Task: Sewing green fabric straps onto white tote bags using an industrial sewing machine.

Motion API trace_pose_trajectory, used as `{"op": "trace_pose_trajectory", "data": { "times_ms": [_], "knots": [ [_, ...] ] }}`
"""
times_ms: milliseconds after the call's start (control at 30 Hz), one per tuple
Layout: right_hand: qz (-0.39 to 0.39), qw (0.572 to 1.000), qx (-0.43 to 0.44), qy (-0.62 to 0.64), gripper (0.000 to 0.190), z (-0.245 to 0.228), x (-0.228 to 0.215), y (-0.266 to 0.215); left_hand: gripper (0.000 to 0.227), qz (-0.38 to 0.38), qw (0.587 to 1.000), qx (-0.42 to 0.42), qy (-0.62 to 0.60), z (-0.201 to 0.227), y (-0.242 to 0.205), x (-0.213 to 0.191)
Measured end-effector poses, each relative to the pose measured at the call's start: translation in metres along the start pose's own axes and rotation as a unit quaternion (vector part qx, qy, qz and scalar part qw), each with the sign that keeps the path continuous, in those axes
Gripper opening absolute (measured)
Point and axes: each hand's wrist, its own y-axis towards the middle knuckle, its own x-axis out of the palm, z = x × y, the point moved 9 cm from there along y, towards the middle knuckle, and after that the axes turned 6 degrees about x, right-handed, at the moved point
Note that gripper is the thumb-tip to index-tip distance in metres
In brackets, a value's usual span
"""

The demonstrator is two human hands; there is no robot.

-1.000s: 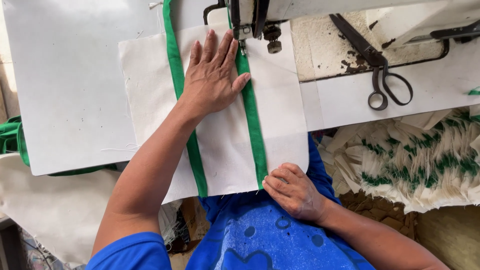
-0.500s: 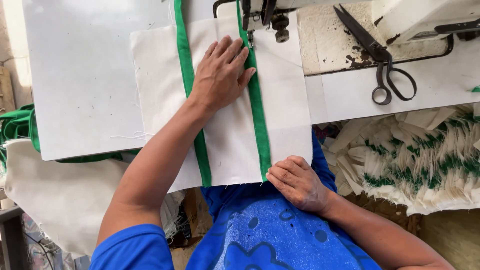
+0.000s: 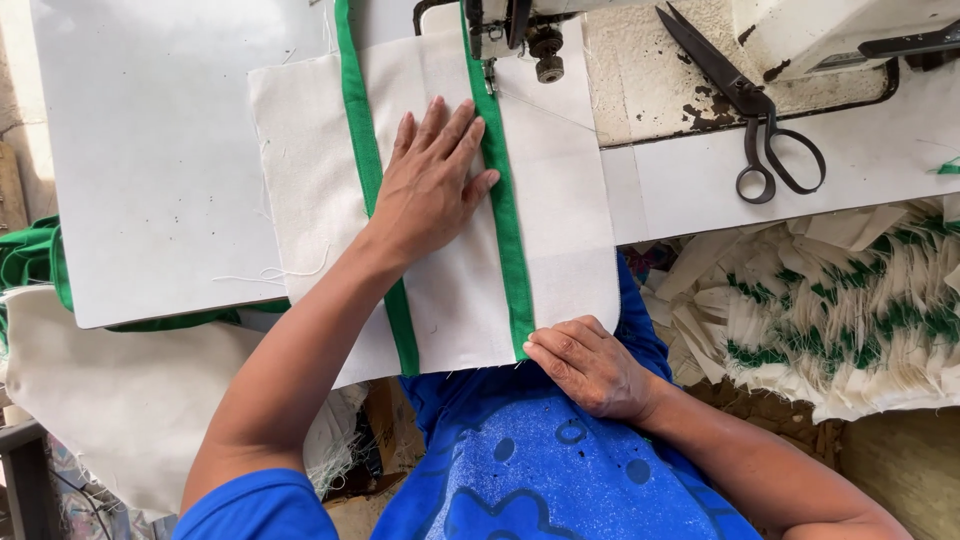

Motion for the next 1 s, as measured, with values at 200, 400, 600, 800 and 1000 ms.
{"op": "trace_pose_trajectory", "data": {
  "times_ms": [200,400,600,800,1000],
  "knots": [
    [0.062,0.998,0.003,0.032,0.034,0.005,0.000,-0.009,0.071,-0.001,1.000,-0.012,0.018,0.015,-0.025,-0.006],
    [0.063,0.998,-0.016,-0.006,0.034,0.002,0.002,-0.009,0.070,-0.008,0.999,0.015,0.035,0.018,-0.030,-0.007],
    [0.057,0.998,-0.011,-0.015,0.032,0.002,0.005,-0.012,0.074,-0.022,0.999,0.010,0.035,0.021,-0.029,-0.006],
    [0.067,0.998,-0.008,-0.017,0.030,0.000,-0.002,-0.004,0.070,-0.025,1.000,-0.004,0.016,0.012,-0.011,-0.010],
    [-0.005,1.000,-0.001,0.014,0.010,-0.003,-0.003,0.006,0.074,-0.009,0.998,0.065,0.018,0.002,0.008,-0.011]
  ]
}}
